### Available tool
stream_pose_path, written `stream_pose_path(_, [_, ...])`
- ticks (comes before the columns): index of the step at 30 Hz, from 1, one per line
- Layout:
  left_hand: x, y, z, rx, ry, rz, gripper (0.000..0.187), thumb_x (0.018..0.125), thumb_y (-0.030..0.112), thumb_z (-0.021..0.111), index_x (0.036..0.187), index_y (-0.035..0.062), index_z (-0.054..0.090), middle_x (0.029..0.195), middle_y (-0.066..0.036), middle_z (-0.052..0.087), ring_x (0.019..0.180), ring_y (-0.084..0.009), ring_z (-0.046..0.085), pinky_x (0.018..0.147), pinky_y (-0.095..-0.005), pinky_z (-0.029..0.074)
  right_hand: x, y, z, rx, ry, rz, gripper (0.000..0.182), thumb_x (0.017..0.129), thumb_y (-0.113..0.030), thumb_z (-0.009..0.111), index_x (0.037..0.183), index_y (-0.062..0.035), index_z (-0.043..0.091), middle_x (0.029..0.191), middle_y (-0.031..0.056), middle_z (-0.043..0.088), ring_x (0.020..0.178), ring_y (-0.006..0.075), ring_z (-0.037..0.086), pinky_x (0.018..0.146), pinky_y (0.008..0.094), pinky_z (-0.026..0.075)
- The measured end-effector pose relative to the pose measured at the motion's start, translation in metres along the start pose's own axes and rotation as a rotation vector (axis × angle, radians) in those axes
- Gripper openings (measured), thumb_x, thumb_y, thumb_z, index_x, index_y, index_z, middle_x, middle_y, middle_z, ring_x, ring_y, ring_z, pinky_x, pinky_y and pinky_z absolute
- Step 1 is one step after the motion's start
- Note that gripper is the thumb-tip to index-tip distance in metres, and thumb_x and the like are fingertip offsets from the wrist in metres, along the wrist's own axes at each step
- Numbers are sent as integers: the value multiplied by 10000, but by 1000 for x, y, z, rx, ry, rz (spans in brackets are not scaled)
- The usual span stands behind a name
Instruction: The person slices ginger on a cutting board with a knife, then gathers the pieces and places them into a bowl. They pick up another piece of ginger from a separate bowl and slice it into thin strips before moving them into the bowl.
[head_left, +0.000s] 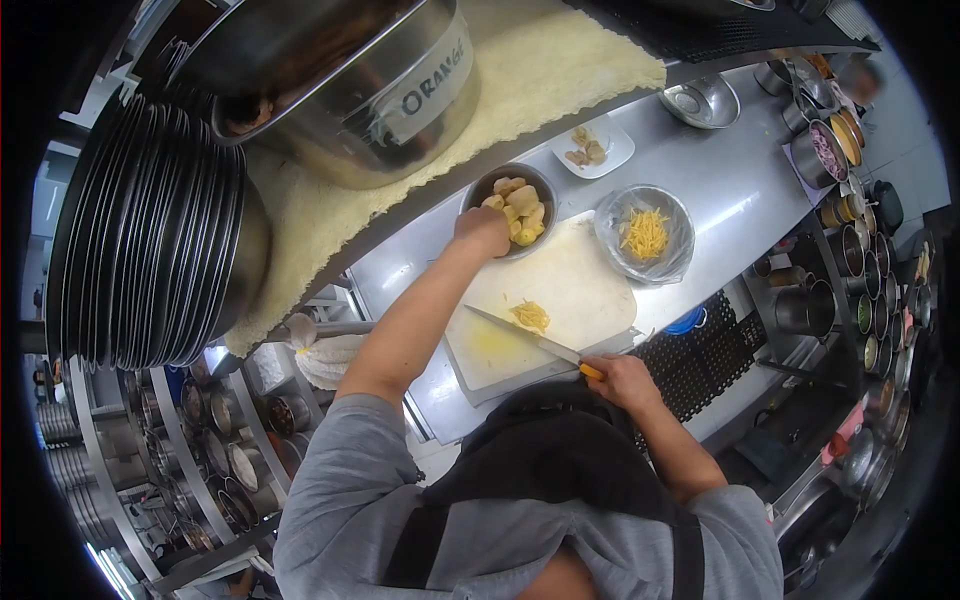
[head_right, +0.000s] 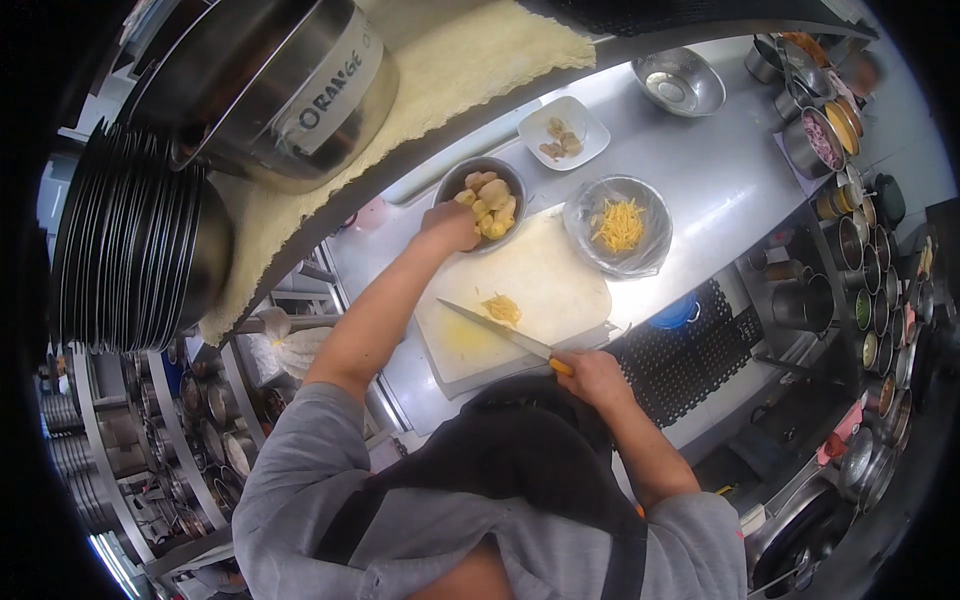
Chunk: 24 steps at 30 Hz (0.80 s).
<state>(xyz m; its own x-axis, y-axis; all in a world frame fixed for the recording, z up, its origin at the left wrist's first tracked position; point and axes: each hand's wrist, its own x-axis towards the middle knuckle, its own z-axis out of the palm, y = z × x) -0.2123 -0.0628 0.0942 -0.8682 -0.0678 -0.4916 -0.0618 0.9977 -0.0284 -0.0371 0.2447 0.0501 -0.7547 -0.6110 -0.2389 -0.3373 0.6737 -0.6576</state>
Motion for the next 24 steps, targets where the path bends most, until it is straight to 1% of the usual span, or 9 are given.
stream_pose_path(7, [-2,-19,11,-90,-13,36,324,762,238,718,1017,38,725,1051,-178,717,996,-320,693,847,-405,556,0,-2,-3,3,-18,3,398,796,-208,713,1185,-134,678,1084,126,705,955,341,675,843,441,545])
stream_pose_path(10, [-24,-35,16,-268,159,179,378,742,239,765,1043,25,687,989,-182,713,937,-334,691,828,-414,550,-2,0,-2,-14,-28,-34,400,816,-227,706,1202,-131,660,1077,134,702,955,348,672,837,444,544])
stream_pose_path(12, [-48,-43,22,-554,303,255,395,736,207,793,1066,34,664,978,-173,707,939,-330,679,836,-419,536,-3,4,1,-4,5,-75,388,863,-264,685,1223,-124,643,1052,165,702,943,370,670,828,460,539])
stream_pose_path(13, [-62,-46,30,-563,306,244,395,736,207,793,1066,34,664,978,-173,707,939,-330,679,836,-419,536,-3,3,1,-9,-6,-83,388,863,-264,685,1223,-124,643,1052,165,702,943,370,670,828,460,539])
stream_pose_path(15, [-93,-51,51,-619,500,377,348,737,147,797,1048,47,675,979,-150,699,964,-319,659,860,-414,523,-2,1,3,14,-46,-46,371,923,-303,642,1234,-100,625,1013,213,695,935,408,660,820,484,530])
stream_pose_path(19, [-141,-50,107,-607,405,333,321,739,109,784,1041,62,683,972,-128,692,997,-328,634,884,-409,514,3,-3,7,59,-142,63,369,963,-339,606,1220,-75,621,976,257,682,936,443,645,810,507,517])
stream_pose_path(21, [-152,-39,137,-558,194,226,279,764,84,742,1031,65,665,1069,-114,674,1059,-326,600,990,-411,478,3,-9,7,134,-88,21,385,982,-364,581,1207,-54,617,956,277,672,949,463,632,809,519,505])
stream_pose_path(22, [-154,-36,152,-578,190,206,279,764,84,742,1031,65,665,1069,-114,674,1059,-326,600,990,-411,478,4,-10,12,149,-102,38,388,992,-372,570,1200,-47,617,945,285,668,949,471,626,806,519,495])
stream_pose_path(24, [-157,-30,170,-619,421,303,344,747,49,740,1078,61,651,1109,-140,644,1087,-351,583,949,-415,490,7,-15,14,172,-154,44,386,1000,-371,558,1202,-47,616,943,287,666,946,473,626,805,517,493])
